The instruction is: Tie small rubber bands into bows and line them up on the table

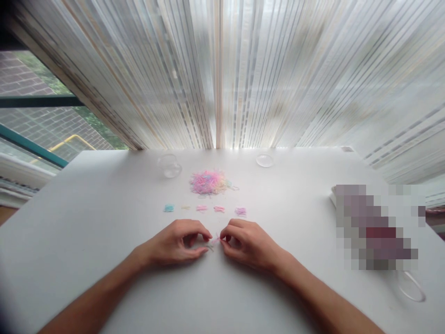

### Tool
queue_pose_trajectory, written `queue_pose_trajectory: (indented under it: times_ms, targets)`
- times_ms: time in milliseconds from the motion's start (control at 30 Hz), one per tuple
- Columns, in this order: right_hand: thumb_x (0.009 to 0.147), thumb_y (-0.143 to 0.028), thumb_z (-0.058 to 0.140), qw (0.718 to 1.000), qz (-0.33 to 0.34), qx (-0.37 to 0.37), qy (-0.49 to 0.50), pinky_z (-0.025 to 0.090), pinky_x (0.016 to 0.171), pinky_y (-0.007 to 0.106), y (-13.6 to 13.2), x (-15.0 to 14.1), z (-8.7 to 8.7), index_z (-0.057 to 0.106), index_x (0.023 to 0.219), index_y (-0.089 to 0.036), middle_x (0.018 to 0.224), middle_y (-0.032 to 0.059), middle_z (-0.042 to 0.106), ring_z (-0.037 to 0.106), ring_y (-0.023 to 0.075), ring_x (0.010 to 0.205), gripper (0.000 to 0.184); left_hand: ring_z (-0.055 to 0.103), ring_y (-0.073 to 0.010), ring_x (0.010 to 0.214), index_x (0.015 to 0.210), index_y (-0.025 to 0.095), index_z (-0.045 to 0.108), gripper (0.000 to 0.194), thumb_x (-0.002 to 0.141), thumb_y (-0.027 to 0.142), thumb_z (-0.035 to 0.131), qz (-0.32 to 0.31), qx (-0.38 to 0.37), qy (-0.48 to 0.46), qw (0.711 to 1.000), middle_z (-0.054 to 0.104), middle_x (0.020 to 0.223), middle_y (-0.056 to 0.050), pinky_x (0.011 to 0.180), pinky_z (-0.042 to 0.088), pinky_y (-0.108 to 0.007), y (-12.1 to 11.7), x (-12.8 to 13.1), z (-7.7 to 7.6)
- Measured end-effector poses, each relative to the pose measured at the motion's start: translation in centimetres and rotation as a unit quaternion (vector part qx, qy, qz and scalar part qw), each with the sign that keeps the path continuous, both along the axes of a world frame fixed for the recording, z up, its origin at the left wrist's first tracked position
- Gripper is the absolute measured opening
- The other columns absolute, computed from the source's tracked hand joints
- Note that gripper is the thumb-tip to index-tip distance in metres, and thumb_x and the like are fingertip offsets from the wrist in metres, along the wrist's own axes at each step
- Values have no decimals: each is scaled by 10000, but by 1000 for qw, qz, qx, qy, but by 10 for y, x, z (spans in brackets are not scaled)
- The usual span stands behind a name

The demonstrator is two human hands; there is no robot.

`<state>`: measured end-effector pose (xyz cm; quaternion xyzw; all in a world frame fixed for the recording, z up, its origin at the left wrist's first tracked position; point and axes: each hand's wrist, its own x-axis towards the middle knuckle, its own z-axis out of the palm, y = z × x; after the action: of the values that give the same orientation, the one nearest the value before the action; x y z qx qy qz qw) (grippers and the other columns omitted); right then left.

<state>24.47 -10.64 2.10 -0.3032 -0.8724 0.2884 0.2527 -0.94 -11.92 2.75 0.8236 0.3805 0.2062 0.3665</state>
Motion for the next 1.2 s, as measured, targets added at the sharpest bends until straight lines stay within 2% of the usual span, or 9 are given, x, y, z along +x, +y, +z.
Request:
queue_pose_trajectory:
  times_ms: [100, 233, 500, 767, 900, 1200]
  targets:
    - [898, -173, 591, 1000, -2, -5, 9, 460, 592, 226, -2, -2, 1, 693, 892, -200, 779, 30, 668, 590, 129, 654, 106, 561, -117, 620, 1026, 189, 729, 224, 816, 266, 738, 11, 19, -16, 1000, 748, 861, -30, 608, 464, -232, -1, 3, -1]
    - [896, -177, 592, 1000, -1, -7, 26, 461, 576, 219, -4, -5, 0, 695, 884, -203, 765, 27, 672, 590, 124, 641, 107, 550, -108, 595, 968, 185, 738, 124, 861, 235, 700, 11, 39, -37, 998, 750, 835, -25, 584, 445, -226, -2, 7, -3]
    - [907, -159, 582, 996, -26, 54, 61, 462, 566, 222, -2, -6, -4, 673, 874, -191, 728, 21, 644, 575, 119, 608, 102, 486, -95, 562, 942, 181, 751, 102, 913, 218, 660, 30, 63, -62, 996, 732, 798, -29, 554, 410, -224, 1, 6, -4]
    - [936, -170, 557, 992, -57, 98, 63, 475, 571, 225, -1, -7, -6, 641, 877, -204, 718, 11, 630, 560, 114, 593, 108, 519, -91, 593, 920, 179, 763, 89, 880, 170, 684, 72, 103, -86, 988, 731, 886, -52, 559, 441, -214, 3, 6, -8]
    - [938, -168, 557, 990, -62, 103, 68, 474, 571, 222, -1, -8, -7, 634, 877, -206, 710, 6, 622, 556, 111, 592, 106, 510, -84, 574, 909, 181, 765, 85, 868, 153, 696, 75, 118, -89, 986, 722, 870, -46, 547, 445, -206, 4, 7, -8]
    - [919, -128, 581, 988, -67, 110, 90, 463, 569, 218, 0, -9, -7, 624, 884, -197, 706, -3, 600, 549, 108, 595, 88, 622, -103, 664, 905, 190, 758, 101, 863, 122, 696, 75, 177, -85, 978, 718, 852, -30, 626, 498, -203, 5, 9, -8]
